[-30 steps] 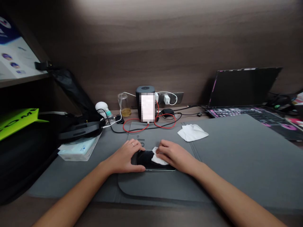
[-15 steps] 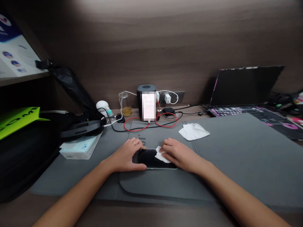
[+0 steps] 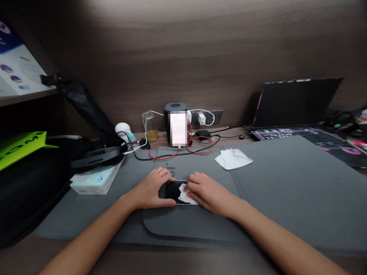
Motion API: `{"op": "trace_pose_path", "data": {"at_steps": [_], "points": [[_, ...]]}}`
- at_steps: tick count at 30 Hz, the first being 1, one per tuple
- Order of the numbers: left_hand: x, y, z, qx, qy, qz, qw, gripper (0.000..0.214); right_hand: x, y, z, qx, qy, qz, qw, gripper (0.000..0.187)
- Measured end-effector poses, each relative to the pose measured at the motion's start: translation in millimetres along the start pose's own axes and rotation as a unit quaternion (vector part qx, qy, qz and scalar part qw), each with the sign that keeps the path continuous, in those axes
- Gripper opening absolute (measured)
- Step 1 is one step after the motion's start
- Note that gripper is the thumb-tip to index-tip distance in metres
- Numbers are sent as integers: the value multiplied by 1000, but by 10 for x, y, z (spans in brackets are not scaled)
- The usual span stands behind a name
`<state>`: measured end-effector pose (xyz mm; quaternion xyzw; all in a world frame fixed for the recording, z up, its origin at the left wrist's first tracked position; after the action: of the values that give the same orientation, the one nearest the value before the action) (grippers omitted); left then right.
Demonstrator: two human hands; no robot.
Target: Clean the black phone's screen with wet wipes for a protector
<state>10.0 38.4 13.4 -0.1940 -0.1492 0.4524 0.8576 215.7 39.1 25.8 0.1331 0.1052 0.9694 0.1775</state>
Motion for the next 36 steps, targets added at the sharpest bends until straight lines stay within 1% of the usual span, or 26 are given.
{"op": "trace_pose_path", "data": {"at_steps": [5,10,15,20,23,26,29,32,36], "points": [[-8,-4,6,-5,-8,2,1000,58,-32,-77,49,-6,-16,-35,999,20],[-6,-11,7,-6,-4,2,1000,58,14,-17,30,-3,2,-6,1000,17],[-4,-8,10,-7,-7,4,1000,58,1,-65,87,-6,4,-23,1000,12],[-2,-10,5,-5,0,0,1000,56,21,-45,48,18,11,4,1000,18],[-4,0,3,-7,2,8,1000,56,18,-72,57,16,1,-6,1000,23],[-3,2,-2,-9,0,7,1000,57,-7,-97,79,27,10,-17,999,25],[4,-5,-7,-4,0,1,1000,56,1,-60,59,41,26,4,999,24],[7,-11,-8,1,4,2,1000,55,24,-35,47,42,27,21,999,22],[-4,-10,2,-4,-2,6,1000,55,7,-79,95,34,23,6,999,20]]}}
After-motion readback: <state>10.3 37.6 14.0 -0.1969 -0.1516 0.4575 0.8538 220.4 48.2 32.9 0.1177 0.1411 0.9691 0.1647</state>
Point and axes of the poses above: each hand's wrist, its own x-axis towards the middle knuckle, its own z-axis out of the back of the hand, y = z × x, the point moved 4 cm from there along x, towards the middle knuckle, and after that the axes turned 10 degrees about z, right-handed, at the moved point
